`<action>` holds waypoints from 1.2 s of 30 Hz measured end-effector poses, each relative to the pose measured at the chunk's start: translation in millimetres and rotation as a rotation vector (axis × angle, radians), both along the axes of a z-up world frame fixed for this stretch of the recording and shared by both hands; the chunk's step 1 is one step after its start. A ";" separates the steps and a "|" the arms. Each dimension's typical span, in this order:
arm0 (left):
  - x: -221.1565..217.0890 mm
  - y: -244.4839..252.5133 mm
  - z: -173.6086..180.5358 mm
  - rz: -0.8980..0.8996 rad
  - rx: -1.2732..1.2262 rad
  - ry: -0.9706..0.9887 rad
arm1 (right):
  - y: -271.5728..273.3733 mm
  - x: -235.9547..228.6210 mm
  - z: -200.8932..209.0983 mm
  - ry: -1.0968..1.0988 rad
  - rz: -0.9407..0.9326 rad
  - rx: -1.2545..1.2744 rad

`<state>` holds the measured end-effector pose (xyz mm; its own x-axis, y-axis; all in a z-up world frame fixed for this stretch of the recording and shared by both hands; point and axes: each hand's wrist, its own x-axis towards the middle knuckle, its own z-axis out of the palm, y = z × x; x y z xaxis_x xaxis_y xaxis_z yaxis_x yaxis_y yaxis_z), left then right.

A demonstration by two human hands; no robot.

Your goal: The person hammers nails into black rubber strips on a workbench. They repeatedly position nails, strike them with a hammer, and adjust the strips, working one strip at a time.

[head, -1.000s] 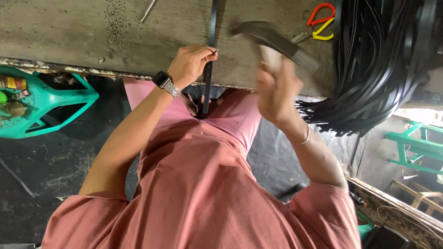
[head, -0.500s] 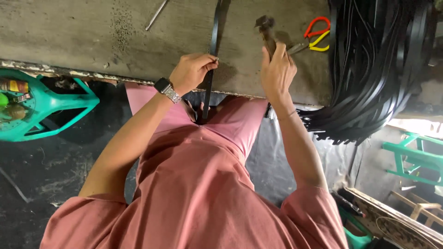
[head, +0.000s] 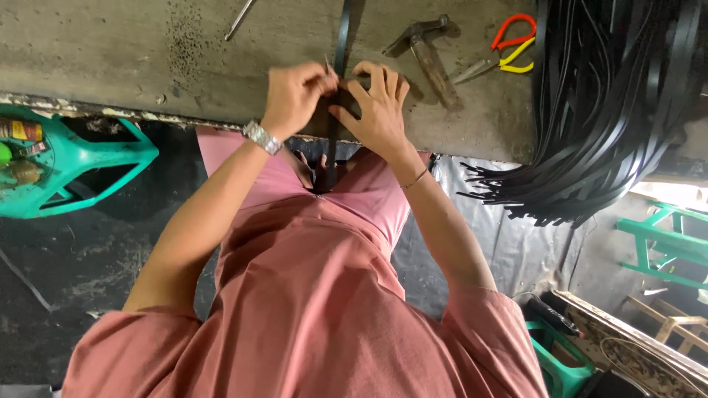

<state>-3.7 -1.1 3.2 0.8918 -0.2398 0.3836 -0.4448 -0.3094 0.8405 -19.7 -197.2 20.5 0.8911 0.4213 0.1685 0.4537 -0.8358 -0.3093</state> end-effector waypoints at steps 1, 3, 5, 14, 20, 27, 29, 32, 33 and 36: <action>4.7 0.5 5.8 0.046 -0.283 0.149 | -0.7 -0.5 0.8 0.017 -0.002 -0.009; 14.2 2.5 12.8 0.083 -0.564 0.296 | -1.2 -2.1 2.6 0.028 -0.012 -0.019; 20.3 6.3 14.1 0.090 -0.434 0.171 | 0.1 -5.9 4.2 0.045 -0.009 -0.034; 8.7 11.7 2.7 -0.007 -0.116 -0.040 | -1.7 -14.7 9.4 0.078 -0.004 -0.061; 7.1 12.0 13.7 0.087 -0.199 -0.018 | -0.8 -20.1 8.6 -0.165 0.131 0.192; 6.0 10.3 11.2 0.081 -0.159 -0.020 | -7.5 -15.0 -2.3 0.003 0.015 0.038; 5.1 9.7 16.1 0.082 -0.238 0.015 | -6.8 -11.8 -1.7 -0.013 0.084 0.002; 4.7 11.4 20.7 0.101 -0.276 0.031 | -3.6 4.6 6.0 0.026 0.139 -0.018; 5.0 11.5 18.7 0.102 -0.274 0.030 | -3.0 8.3 7.3 0.025 0.139 -0.016; 8.7 12.6 15.1 0.123 -0.215 -0.033 | -1.0 19.2 11.2 0.006 0.153 0.003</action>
<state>5.0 11.5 18.3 0.8952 -0.0401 0.4438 -0.4434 -0.1788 0.8783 -0.4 -198.2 31.6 0.8175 0.5518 0.1650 0.5739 -0.7559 -0.3151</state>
